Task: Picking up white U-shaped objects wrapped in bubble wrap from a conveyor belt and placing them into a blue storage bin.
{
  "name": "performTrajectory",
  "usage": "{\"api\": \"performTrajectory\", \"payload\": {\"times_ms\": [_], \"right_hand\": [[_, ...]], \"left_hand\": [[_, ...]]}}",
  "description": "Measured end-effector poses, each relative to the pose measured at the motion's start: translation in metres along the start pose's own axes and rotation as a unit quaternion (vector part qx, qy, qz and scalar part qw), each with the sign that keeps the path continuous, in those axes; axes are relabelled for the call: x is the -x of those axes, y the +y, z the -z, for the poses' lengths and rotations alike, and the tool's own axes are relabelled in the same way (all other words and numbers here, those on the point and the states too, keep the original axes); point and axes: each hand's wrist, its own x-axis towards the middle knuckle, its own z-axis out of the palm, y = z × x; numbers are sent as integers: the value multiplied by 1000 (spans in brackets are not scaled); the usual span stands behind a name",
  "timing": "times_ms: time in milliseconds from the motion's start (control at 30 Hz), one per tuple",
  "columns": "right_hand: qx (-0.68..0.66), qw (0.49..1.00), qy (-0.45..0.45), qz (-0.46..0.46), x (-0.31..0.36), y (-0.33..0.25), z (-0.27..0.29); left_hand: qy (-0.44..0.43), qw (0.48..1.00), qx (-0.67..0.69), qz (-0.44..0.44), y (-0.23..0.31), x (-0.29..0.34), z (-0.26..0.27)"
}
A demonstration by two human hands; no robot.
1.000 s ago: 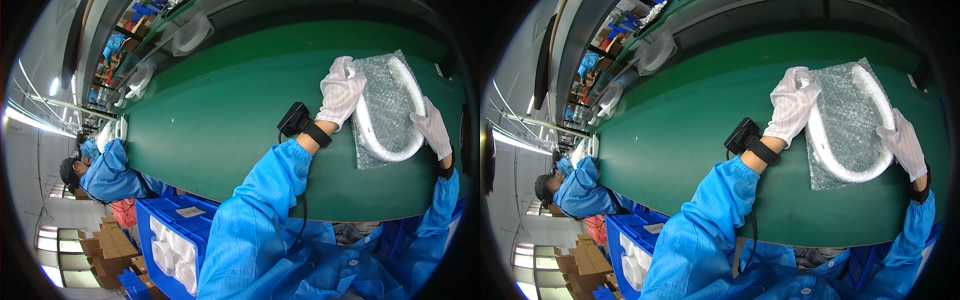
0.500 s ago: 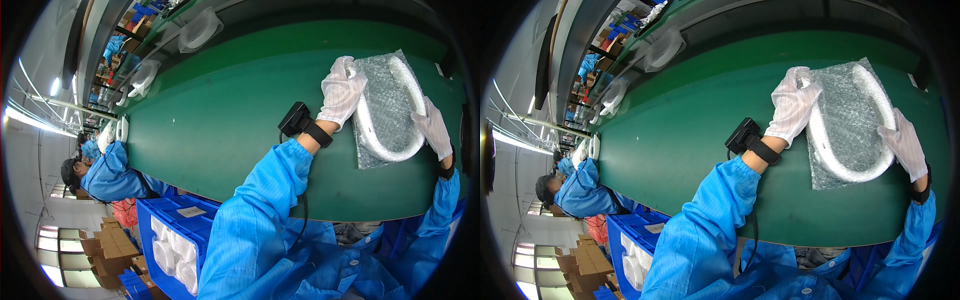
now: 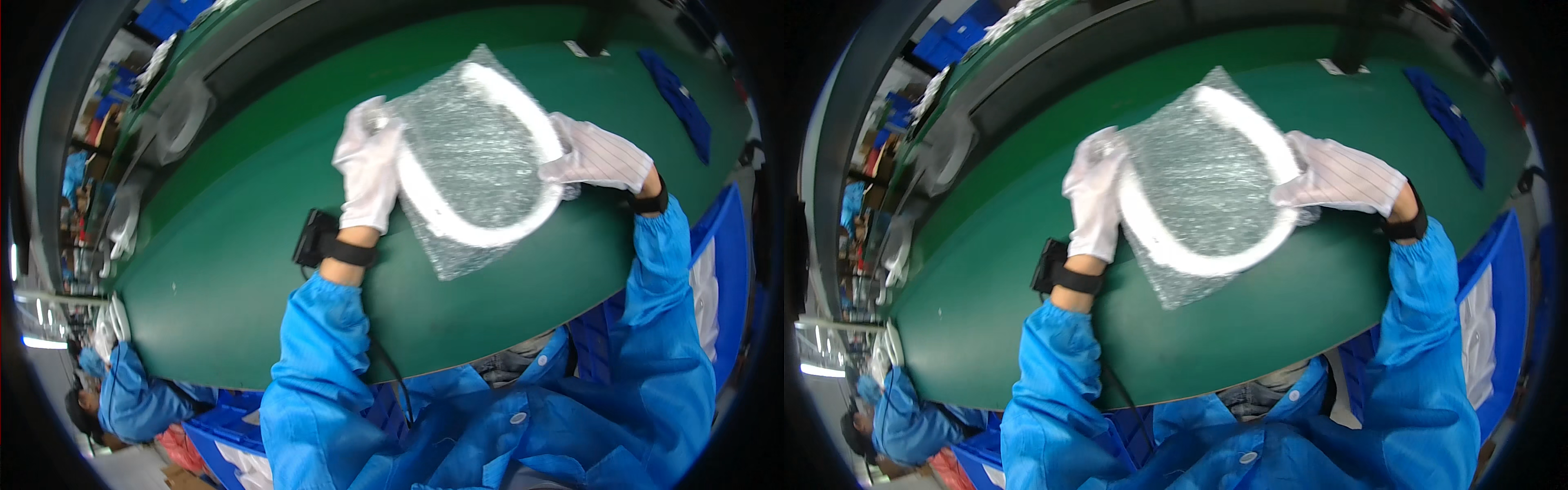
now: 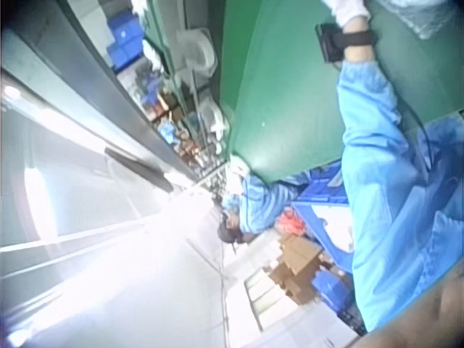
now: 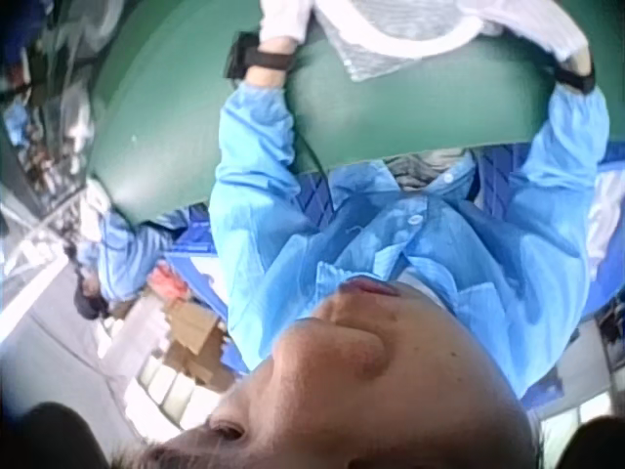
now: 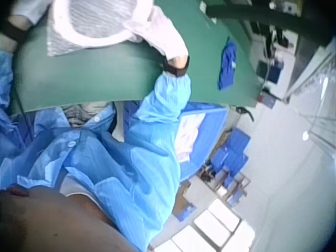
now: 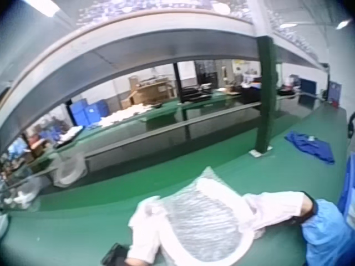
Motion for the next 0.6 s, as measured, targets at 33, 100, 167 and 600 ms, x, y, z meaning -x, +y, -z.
{"api": "performTrajectory", "payload": {"times_ms": [33,100,167,600], "right_hand": [[11,997,43,68,6,10,-4],[32,998,-9,44,10,-4,19],[13,999,-32,5,10,-6,25],[-212,975,55,23,2,7,-28]], "left_hand": [[8,999,44,-3,-2,0,1],[43,994,103,22,-9,-4,5],[74,985,153,32,-7,-3,8],[57,825,-543,-145,-7,-20,53]]}}
